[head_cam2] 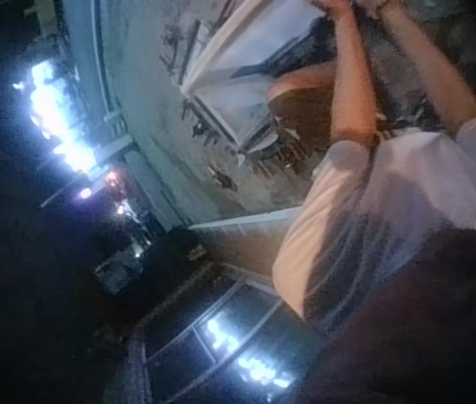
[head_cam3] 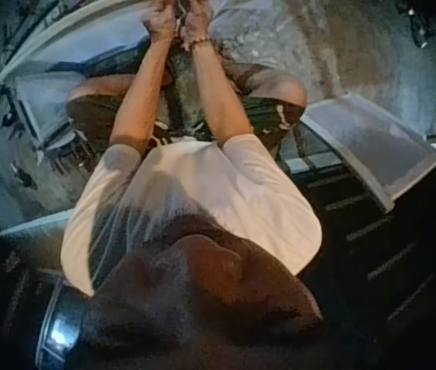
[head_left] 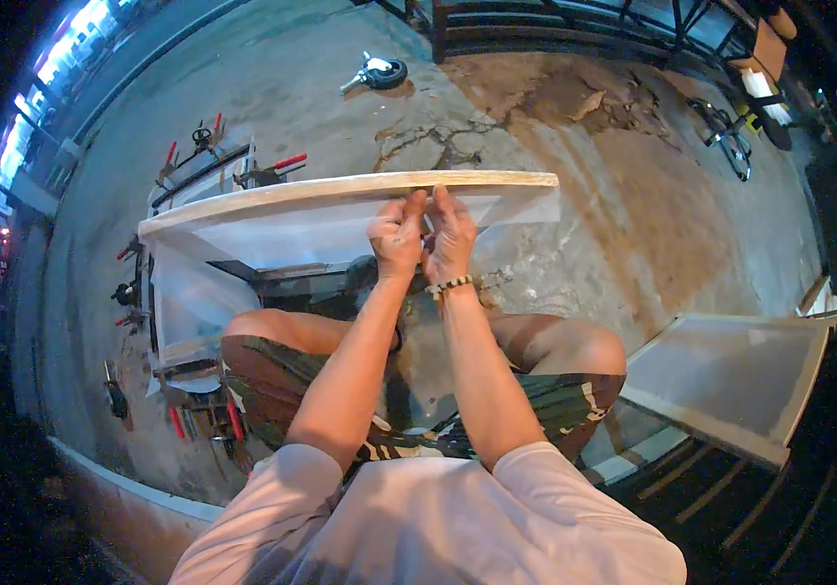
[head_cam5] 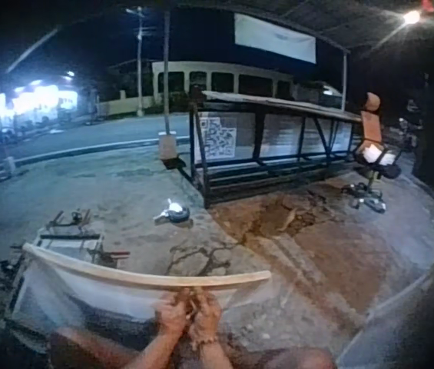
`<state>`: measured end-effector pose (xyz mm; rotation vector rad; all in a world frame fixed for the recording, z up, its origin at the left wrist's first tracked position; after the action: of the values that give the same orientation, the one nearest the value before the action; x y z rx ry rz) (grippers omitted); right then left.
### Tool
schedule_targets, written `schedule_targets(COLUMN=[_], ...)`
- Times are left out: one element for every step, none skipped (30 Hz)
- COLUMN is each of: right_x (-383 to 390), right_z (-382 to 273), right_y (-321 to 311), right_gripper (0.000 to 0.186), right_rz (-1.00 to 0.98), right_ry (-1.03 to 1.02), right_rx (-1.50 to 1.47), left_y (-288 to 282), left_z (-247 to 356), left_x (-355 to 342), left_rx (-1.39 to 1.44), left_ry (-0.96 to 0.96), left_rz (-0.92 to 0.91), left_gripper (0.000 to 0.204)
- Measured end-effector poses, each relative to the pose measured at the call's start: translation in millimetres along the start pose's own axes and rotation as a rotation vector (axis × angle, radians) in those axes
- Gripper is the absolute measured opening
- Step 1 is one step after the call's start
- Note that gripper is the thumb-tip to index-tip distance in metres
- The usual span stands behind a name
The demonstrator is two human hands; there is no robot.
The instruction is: The person prepares a wooden screen-printing frame by smoothing its edges with a green block, applying liquid adhesive from a squeeze bottle along the wooden surface, and attaching a sheet of transparent mesh film over it.
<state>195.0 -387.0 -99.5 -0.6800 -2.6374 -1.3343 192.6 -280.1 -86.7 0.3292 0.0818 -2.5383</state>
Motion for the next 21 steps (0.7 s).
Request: schedule_targets(right_x=[-1.2, -4.3, -6.3, -6.1, -10.3, -14.4, -18.5, -18.2, -18.6, -19.8, -14.1, -11.0, -5.7, -2.1, 0.9, 0.2, 1.5, 1.0, -1.2, 3.2, 5.0], right_z=[2.2, 4.4, 6.6, 5.8, 9.4, 6.5, 2.9, 4.6, 5.6, 7.4, 13.9, 16.0, 19.6, 23.6, 28.7, 35.0, 40.8, 42.2, 41.7, 38.8, 37.3], right_y=[-0.5, 2.1, 3.9, 1.0, -0.7, -2.0, -3.7, -2.1, -3.5, -5.7, 0.7, 6.6, 13.0, 11.5, 12.0, 17.1, 16.9, 16.1, 14.6, 15.0, 15.3], right_gripper=[0.018, 0.017, 0.017, 0.018, 0.018, 0.018, 0.018, 0.016, 0.016, 0.016, 0.016, 0.019, 0.019, 0.019, 0.02, 0.02, 0.02, 0.02, 0.02, 0.019, 0.019], right_rz=[-0.001, -0.01, -0.021, -0.014, -0.02, -0.029, -0.037, -0.051, -0.051, -0.05, -0.058, -0.037, -0.048, -0.046, -0.045, -0.001, -0.001, 0.01, 0.023, 0.019, 0.019], right_ry=[0.002, 0.013, 0.024, 0.015, 0.015, -0.1, -0.216, -0.233, -0.227, -0.19, -0.139, -0.138, -0.126, -0.084, -0.041, -0.044, -0.044, -0.107, -0.172, -0.207, -0.2], right_rx=[0.005, 0.022, 0.039, 0.055, 0.058, 0.08, 0.1, 0.104, 0.106, 0.11, 0.111, 0.059, 0.059, 0.057, 0.056, 0.022, 0.024, 0.067, 0.111, 0.139, 0.143], left_y=[2.1, 4.0, 2.9, 3.0, 3.4, -1.5, -7.1, -22.7, -33.1, -34.1, -42.1, -41.1, -42.4, -38.7, -38.2, -39.0, -38.6, -36.3, -36.7, -43.5, -48.5], left_z=[1.9, 11.9, 18.7, 14.0, 6.5, 5.5, 4.9, 2.7, 0.3, 2.9, -4.3, -10.7, -16.6, -13.6, -10.4, -6.7, -0.1, 10.2, 15.2, 14.5, 12.9], left_x=[-0.1, -1.3, -1.0, 1.5, 5.2, 6.8, 3.6, 0.0, -1.9, -6.1, -11.4, -17.9, -22.8, -20.3, -19.6, -19.7, -19.8, -18.9, -14.9, -9.3, -9.9], left_rx=[0.034, 0.059, 0.052, 0.083, 0.124, 0.173, 0.177, 0.199, 0.22, 0.177, 0.167, 0.114, 0.06, 0.047, 0.047, 0.054, 0.063, 0.066, 0.105, 0.137, 0.134], left_ry=[0.042, 0.091, 0.094, -0.106, -0.307, -0.353, -0.352, -0.368, -0.384, -0.301, -0.299, -0.232, -0.166, -0.166, -0.167, -0.164, -0.162, -0.159, -0.25, -0.347, -0.351], left_rz=[-0.034, -0.07, -0.067, -0.091, -0.112, -0.075, -0.073, -0.026, 0.019, 0.016, 0.035, 0.002, -0.03, -0.066, -0.067, -0.054, -0.041, -0.039, 0.006, 0.056, 0.062], left_gripper=[0.035, 0.034, 0.034, 0.033, 0.033, 0.036, 0.036, 0.037, 0.038, 0.041, 0.041, 0.042, 0.043, 0.044, 0.044, 0.043, 0.041, 0.041, 0.039, 0.037, 0.037])
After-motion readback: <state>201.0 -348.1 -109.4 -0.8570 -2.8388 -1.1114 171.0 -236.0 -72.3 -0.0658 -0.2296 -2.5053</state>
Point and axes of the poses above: each hand's wrist, its own x-axis away from the middle knuckle, its own y-axis out of the palm, z = x × y, the point moved 6 cm from there along -x, towards the middle knuckle, and after that the axes turned 7 degrees about z, right-handed, at the moved point
